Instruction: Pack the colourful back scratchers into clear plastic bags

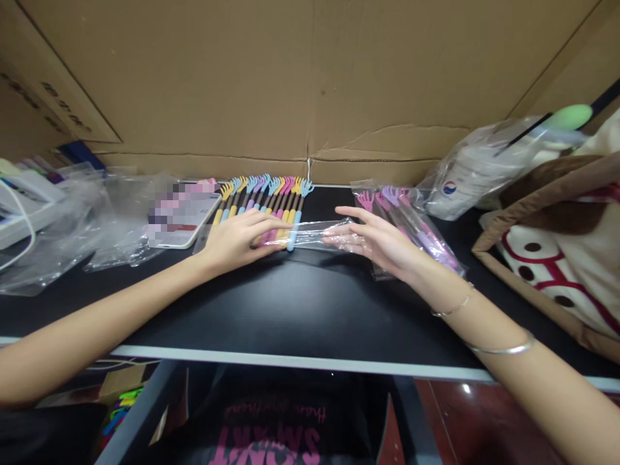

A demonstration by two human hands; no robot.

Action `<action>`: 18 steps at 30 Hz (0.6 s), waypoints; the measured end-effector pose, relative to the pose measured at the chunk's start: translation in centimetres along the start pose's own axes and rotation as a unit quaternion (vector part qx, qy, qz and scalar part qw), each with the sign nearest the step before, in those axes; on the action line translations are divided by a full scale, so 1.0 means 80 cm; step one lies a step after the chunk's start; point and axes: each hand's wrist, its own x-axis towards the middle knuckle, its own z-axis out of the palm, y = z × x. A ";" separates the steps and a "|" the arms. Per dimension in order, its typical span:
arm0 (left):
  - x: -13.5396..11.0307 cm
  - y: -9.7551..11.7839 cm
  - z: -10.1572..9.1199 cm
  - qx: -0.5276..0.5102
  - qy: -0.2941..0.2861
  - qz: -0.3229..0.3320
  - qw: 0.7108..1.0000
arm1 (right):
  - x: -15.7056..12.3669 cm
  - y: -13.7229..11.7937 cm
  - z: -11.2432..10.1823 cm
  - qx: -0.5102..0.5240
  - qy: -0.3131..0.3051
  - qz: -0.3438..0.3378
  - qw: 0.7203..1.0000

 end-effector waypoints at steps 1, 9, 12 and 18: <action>0.000 0.000 0.000 0.005 0.003 0.001 1.000 | 0.000 0.000 0.000 -0.002 -0.001 -0.002 1.000; 0.001 -0.002 -0.011 0.001 0.013 -0.019 1.000 | 0.006 0.002 -0.016 -0.037 0.027 -0.056 0.997; 0.003 -0.004 -0.018 -0.014 0.012 -0.048 0.999 | 0.009 0.002 -0.024 -0.035 0.040 -0.063 0.997; 0.005 -0.008 -0.026 -0.055 0.025 -0.066 0.996 | 0.012 0.009 -0.014 -0.117 0.032 -0.071 0.990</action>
